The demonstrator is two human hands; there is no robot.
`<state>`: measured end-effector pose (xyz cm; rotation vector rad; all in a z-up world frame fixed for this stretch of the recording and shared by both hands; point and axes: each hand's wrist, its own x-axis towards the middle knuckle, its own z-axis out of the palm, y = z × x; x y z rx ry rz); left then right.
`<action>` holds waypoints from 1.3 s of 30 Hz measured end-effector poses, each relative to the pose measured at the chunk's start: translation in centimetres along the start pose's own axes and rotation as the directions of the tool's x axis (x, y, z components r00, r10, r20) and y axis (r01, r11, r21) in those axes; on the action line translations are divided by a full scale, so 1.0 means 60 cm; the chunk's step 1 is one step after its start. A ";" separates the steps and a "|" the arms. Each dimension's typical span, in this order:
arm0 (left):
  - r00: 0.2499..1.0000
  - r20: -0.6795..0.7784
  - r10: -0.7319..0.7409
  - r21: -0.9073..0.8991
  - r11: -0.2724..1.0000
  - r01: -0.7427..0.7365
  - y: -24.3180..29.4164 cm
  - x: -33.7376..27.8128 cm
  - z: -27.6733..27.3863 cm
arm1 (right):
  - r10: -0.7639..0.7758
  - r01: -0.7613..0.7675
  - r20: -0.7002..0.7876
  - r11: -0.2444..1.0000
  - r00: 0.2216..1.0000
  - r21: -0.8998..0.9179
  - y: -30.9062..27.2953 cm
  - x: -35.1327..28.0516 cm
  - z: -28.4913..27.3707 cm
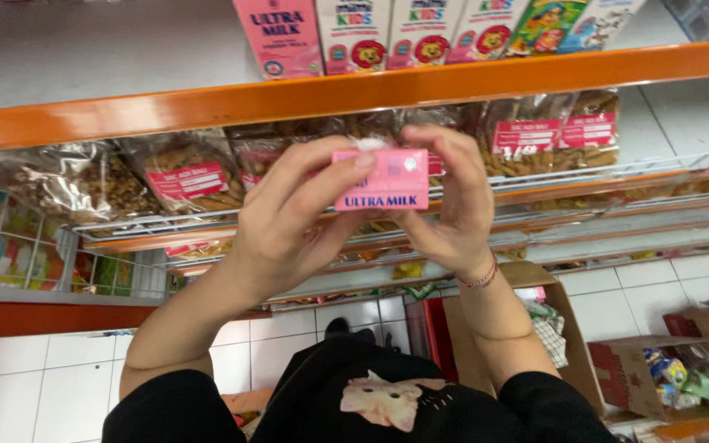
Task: The person takes a milk carton from a shelf, wipes it with a cloth, and scans the barcode with a handheld scanner before placing it into a box.
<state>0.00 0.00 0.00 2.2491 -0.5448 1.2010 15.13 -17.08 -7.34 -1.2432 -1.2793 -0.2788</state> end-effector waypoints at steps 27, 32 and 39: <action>0.967 -0.236 -0.092 0.179 0.974 0.136 -0.142 0.052 -0.060 | -0.239 0.232 0.108 0.588 0.965 -0.775 0.053 0.199 0.084; 0.963 -0.245 -0.112 0.194 0.967 0.162 -0.149 0.055 -0.055 | -0.262 0.242 0.104 0.579 0.960 -0.778 0.063 0.201 0.082; 0.962 -0.230 -0.146 0.141 0.973 0.181 -0.158 0.053 -0.051 | -0.281 0.242 0.090 0.573 0.956 -0.783 0.070 0.200 0.084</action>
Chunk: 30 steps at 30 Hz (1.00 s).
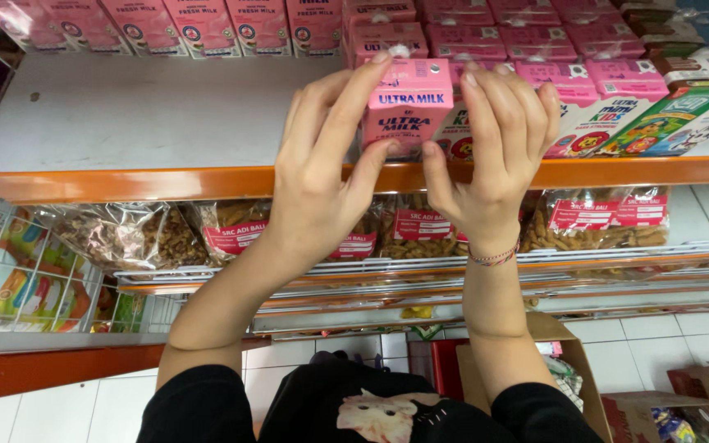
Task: The person takes a milk carton from a shelf, wipes it with a cloth, and scans the barcode with a handheld scanner before placing it into a box.
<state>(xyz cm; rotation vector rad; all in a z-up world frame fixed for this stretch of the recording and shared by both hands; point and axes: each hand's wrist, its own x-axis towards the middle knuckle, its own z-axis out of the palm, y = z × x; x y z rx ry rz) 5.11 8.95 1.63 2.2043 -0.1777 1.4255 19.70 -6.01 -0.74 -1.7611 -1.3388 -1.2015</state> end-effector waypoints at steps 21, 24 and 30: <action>0.997 -0.065 -0.047 -0.011 0.999 0.047 -0.011 -0.013 0.008 | -0.042 0.040 -0.035 0.998 0.999 -0.054 0.001 -0.002 0.013; 0.998 -0.057 -0.041 0.024 0.999 0.043 -0.012 -0.015 0.009 | -0.030 0.027 -0.036 0.998 0.999 -0.064 -0.001 -0.002 0.014; 0.998 -0.065 -0.012 0.055 0.998 0.015 -0.014 -0.017 0.012 | -0.024 0.021 -0.038 0.997 0.999 -0.075 -0.004 -0.001 0.014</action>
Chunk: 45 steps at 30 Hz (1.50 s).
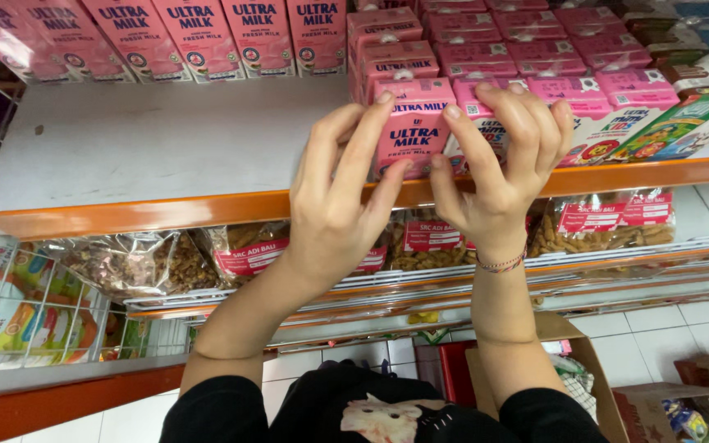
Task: The person takes a milk carton from a shelf, wipes it with a cloth, and scans the barcode with a handheld scanner before placing it into a box.
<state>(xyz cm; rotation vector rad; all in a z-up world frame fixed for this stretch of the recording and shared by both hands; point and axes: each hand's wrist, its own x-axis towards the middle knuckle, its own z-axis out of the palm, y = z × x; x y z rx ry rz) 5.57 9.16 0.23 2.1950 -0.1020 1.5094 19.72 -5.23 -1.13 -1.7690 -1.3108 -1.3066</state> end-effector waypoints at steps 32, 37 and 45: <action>0.932 0.234 0.277 -0.598 0.796 -0.087 0.254 -0.201 0.332 | 0.635 -0.637 -0.057 0.766 0.771 -0.088 0.089 -0.385 -0.385; 0.863 0.409 0.297 -0.679 0.731 0.070 0.354 -0.276 0.446 | 0.783 -0.788 -0.112 0.594 0.612 -0.159 0.121 -0.516 -0.512; 0.691 0.666 0.281 -0.628 0.711 0.316 0.450 -0.479 0.650 | 0.887 -0.862 -0.143 0.370 0.438 -0.347 0.180 -0.772 -0.642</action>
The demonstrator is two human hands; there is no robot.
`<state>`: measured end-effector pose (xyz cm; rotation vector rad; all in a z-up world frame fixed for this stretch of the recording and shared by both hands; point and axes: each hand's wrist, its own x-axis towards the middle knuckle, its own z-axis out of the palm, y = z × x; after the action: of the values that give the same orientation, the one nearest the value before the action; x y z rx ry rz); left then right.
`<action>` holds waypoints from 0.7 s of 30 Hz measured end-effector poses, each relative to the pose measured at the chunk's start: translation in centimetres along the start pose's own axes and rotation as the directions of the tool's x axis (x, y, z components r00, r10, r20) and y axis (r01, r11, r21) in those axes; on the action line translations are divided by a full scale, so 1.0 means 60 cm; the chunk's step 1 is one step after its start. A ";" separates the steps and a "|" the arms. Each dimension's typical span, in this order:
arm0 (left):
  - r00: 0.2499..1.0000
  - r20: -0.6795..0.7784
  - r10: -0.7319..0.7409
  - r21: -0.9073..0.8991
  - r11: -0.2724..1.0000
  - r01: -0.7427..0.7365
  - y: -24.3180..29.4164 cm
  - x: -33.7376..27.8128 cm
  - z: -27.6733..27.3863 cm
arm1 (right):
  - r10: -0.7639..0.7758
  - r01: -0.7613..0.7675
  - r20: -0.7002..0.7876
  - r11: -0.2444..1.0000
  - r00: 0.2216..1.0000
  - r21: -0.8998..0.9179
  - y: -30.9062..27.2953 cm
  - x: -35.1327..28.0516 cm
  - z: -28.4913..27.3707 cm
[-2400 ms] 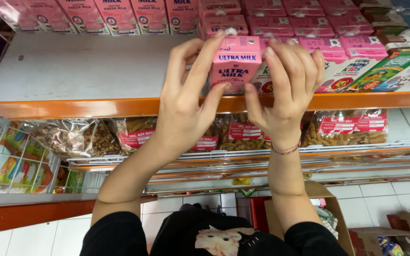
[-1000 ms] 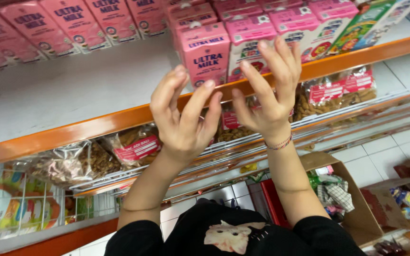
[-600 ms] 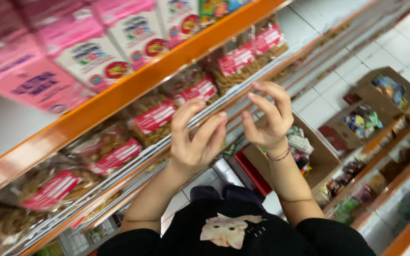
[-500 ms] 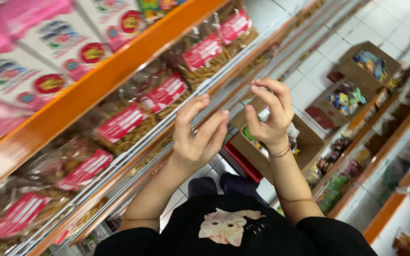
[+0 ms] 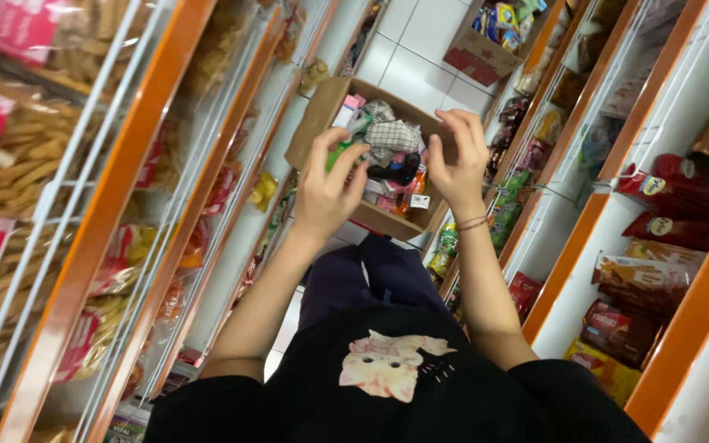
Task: The person takes a milk carton from a shelf, wipes it with a cloth, and scans the barcode with a handheld scanner before placing it into a box.
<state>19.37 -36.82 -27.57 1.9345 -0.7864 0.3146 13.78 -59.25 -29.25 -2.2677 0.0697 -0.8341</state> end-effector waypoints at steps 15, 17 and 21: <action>0.824 0.055 -0.564 0.244 0.808 0.537 -0.464 -0.055 0.457 | 0.272 -0.289 0.231 0.956 0.934 0.044 0.351 -0.095 0.098; 0.807 0.034 -0.590 0.337 0.767 0.546 -0.517 -0.055 0.495 | 0.306 -0.342 0.285 0.936 0.908 0.086 0.371 -0.098 0.120; 0.747 0.069 -0.661 0.451 0.689 0.568 -0.587 -0.049 0.552 | 0.314 -0.372 0.337 0.920 0.888 0.125 0.401 -0.097 0.154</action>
<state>36.13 -53.76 -69.73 2.5369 -0.1502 -0.1912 18.94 -70.05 -52.79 -2.0955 0.2337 -0.2775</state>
